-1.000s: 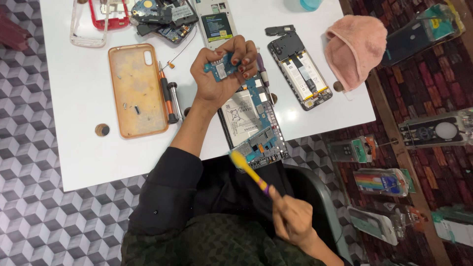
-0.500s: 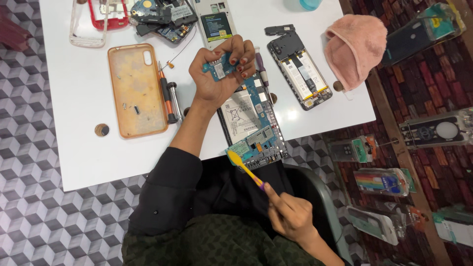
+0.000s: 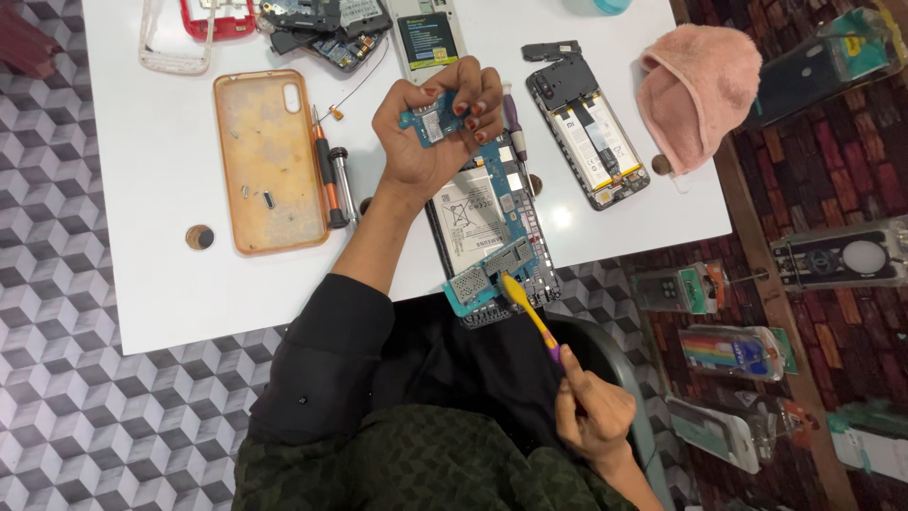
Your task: The person disassembles a smartphone, removes the motherboard, and cleans it with a toothbrush. They then reinsert the motherboard into the phone chassis and secure it with screws using a screwdriver.
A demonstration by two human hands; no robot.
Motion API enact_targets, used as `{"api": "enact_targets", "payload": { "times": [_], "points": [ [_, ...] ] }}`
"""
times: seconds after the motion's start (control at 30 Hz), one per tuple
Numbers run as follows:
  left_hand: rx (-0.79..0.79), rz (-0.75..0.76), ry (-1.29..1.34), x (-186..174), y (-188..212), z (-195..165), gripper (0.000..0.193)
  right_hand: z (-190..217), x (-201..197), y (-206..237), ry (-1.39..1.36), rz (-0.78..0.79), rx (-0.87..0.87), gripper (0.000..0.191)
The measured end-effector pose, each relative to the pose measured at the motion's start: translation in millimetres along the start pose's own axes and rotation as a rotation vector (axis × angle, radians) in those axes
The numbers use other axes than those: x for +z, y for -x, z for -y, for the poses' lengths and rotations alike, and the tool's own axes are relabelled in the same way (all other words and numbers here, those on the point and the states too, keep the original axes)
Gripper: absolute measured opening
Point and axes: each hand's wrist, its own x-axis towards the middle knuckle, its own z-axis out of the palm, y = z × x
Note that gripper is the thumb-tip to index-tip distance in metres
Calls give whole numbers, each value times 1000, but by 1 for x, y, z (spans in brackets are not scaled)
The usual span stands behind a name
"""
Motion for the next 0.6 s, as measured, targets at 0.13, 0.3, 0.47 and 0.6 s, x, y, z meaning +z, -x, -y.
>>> {"api": "enact_targets", "payload": {
  "times": [0.13, 0.3, 0.47, 0.6],
  "points": [
    [0, 10, -15, -1, 1, -1, 24, -2, -2, 2, -30, -8, -182, 46],
    [0, 16, -51, 0, 0, 0, 24, -9, -2, 4, 97, -30, 30, 46],
    [4, 16, -44, 1, 0, 0, 24, -13, -6, 2, 91, -27, -21, 43],
    [-2, 12, -34, 1, 0, 0, 25, -15, -12, -2, 34, -7, -103, 44]
  ]
}}
